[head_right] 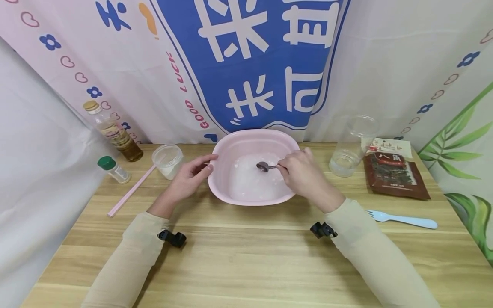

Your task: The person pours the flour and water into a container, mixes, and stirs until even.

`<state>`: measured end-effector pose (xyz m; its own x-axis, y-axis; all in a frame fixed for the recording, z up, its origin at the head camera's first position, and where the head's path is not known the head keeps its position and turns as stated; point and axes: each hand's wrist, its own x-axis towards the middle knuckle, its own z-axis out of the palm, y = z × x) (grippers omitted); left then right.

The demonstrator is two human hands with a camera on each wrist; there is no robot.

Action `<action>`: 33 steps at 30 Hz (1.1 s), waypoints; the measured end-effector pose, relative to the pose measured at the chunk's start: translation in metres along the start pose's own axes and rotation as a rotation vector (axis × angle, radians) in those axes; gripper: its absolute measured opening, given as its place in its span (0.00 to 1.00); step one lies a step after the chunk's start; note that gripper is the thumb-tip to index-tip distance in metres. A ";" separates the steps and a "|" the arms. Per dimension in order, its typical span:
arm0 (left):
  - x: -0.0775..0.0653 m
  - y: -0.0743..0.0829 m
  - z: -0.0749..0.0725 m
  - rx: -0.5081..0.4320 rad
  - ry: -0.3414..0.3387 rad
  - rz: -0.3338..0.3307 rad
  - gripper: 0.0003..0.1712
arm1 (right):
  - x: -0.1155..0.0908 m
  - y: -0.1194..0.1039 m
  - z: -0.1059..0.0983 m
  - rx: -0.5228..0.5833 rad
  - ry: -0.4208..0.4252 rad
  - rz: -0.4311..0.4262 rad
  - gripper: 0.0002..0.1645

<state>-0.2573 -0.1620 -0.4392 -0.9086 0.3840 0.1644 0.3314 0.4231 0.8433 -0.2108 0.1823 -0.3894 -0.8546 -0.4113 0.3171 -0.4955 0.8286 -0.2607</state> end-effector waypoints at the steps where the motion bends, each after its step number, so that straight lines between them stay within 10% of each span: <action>1: 0.000 0.001 0.000 0.001 -0.001 0.000 0.24 | -0.001 0.001 -0.002 -0.002 0.003 0.000 0.08; 26: 0.001 0.000 -0.001 -0.004 -0.002 0.007 0.24 | -0.019 -0.003 -0.010 0.169 -0.082 -0.224 0.07; 33: 0.000 0.000 -0.001 -0.019 -0.014 0.004 0.25 | -0.011 -0.004 -0.004 0.111 0.007 -0.124 0.07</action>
<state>-0.2577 -0.1631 -0.4388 -0.9037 0.3969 0.1606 0.3297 0.4058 0.8524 -0.1993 0.1851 -0.3879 -0.7852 -0.5046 0.3590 -0.6113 0.7245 -0.3185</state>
